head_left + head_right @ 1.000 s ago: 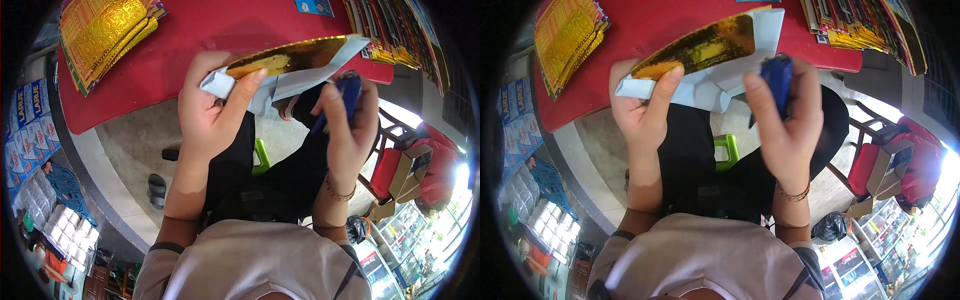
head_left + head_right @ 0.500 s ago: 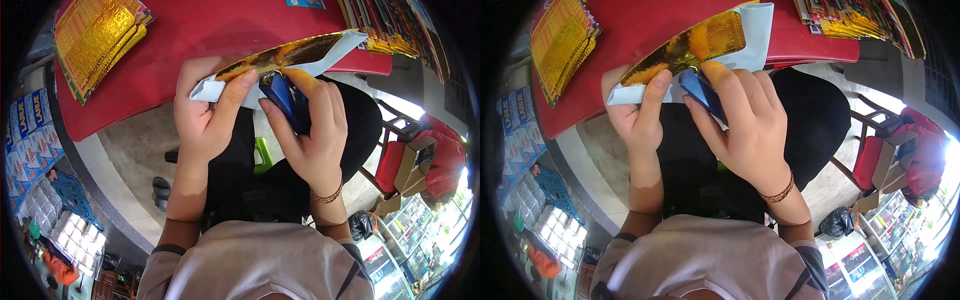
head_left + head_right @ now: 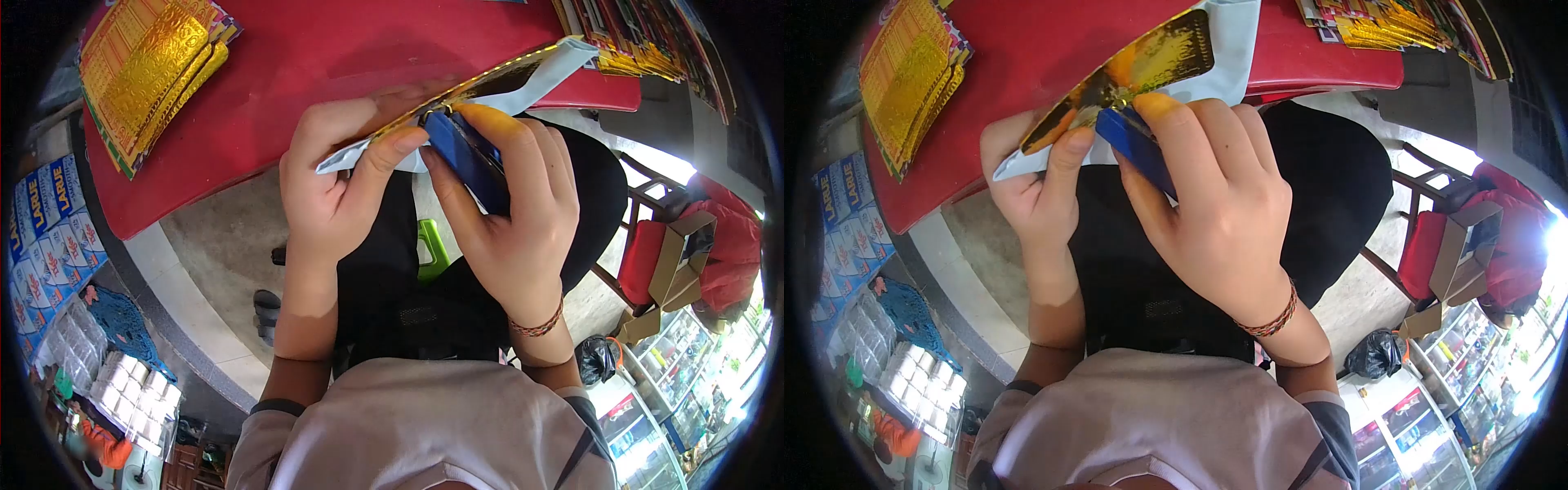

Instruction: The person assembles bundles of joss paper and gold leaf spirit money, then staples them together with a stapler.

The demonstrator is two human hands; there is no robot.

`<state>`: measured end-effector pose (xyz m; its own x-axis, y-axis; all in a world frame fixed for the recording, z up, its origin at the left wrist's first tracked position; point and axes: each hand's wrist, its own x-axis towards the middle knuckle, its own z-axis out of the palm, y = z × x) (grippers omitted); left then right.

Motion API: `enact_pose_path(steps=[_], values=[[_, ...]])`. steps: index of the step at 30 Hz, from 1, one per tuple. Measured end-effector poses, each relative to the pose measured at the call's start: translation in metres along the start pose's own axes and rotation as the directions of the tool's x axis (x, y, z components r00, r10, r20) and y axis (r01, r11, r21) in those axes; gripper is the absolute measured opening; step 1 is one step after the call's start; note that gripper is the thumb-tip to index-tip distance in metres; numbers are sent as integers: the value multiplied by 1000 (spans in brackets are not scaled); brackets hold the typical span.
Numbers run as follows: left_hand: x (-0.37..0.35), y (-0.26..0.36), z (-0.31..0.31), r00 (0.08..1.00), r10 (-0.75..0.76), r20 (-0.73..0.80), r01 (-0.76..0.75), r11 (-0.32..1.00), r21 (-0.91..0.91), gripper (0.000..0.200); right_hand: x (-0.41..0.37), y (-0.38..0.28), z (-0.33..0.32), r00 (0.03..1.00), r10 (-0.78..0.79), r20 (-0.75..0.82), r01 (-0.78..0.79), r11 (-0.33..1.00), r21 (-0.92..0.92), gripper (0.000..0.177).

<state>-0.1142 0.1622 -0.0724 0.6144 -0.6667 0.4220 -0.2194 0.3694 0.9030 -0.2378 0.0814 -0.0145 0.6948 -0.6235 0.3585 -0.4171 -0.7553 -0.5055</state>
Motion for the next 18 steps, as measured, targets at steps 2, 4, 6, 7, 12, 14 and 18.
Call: enact_pose_path(steps=[2,4,6,7,12,14,18], values=[[1,0,-1,999,5,32,-4,1000,-31,30,0,-1,-3,1000,-9,9,9,1000,-23,37],[3,-1,-1,998,29,47,-29,1000,-1,33,1,-2,-4,1000,-16,18,17,999,-46,37],[3,-2,-1,997,52,63,-53,998,27,37,1,-1,-4,999,-38,7,39,997,-72,38],[1,-3,-2,998,28,51,-30,999,26,38,0,-1,-4,999,-33,5,34,997,-75,38],[2,0,-4,998,38,54,-44,993,109,40,-2,-1,-4,999,-39,-13,38,998,-57,39],[1,2,-4,999,-16,50,10,993,116,40,-2,-1,-3,1000,-29,-9,28,998,-55,39],[1,1,-2,999,-47,24,45,998,43,39,0,-3,-6,1000,5,6,-5,999,-38,37]])
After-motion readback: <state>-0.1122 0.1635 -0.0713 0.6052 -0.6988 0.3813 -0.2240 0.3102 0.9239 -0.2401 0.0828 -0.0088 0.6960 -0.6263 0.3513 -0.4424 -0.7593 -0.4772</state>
